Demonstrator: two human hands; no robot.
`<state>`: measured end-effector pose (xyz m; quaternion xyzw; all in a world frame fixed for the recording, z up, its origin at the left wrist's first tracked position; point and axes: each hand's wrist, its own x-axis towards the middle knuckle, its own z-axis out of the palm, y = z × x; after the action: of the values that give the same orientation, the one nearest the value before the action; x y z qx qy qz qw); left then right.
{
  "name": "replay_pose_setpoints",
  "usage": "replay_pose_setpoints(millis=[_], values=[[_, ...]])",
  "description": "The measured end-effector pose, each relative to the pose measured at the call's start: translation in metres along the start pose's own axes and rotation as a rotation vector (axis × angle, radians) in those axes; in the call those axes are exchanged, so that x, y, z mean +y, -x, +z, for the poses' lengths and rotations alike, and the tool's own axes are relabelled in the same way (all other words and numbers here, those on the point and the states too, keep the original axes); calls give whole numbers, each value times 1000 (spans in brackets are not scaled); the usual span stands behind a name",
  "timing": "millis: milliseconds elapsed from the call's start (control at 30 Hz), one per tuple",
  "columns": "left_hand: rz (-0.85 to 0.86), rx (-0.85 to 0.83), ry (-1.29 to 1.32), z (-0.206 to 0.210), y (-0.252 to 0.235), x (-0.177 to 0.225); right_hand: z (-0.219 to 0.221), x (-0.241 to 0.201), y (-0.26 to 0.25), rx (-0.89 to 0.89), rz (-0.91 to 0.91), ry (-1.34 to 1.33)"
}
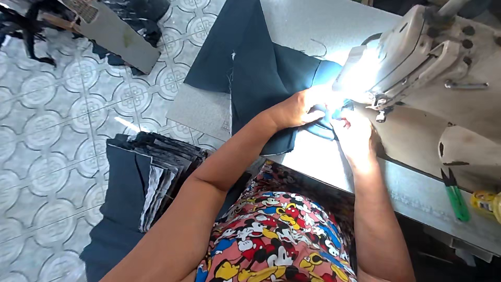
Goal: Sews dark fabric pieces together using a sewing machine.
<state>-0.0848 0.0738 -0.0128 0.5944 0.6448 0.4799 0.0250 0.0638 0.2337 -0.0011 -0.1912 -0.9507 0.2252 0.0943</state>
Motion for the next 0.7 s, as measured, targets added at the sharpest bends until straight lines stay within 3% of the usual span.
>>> replay_pose_setpoints(millis=[133, 433, 567, 700], values=[[-34, -93, -240, 0, 3, 14, 0, 0, 1, -5, 4, -35], [-107, -100, -212, 5, -1, 15, -2, 2, -4, -48, 29, -52], [-191, -35, -234, 13, -4, 16, 7, 7, 11, 111, 39, -190], [-289, 12, -200, 12, -6, 18, 16, 18, 48, 264, -127, -336]])
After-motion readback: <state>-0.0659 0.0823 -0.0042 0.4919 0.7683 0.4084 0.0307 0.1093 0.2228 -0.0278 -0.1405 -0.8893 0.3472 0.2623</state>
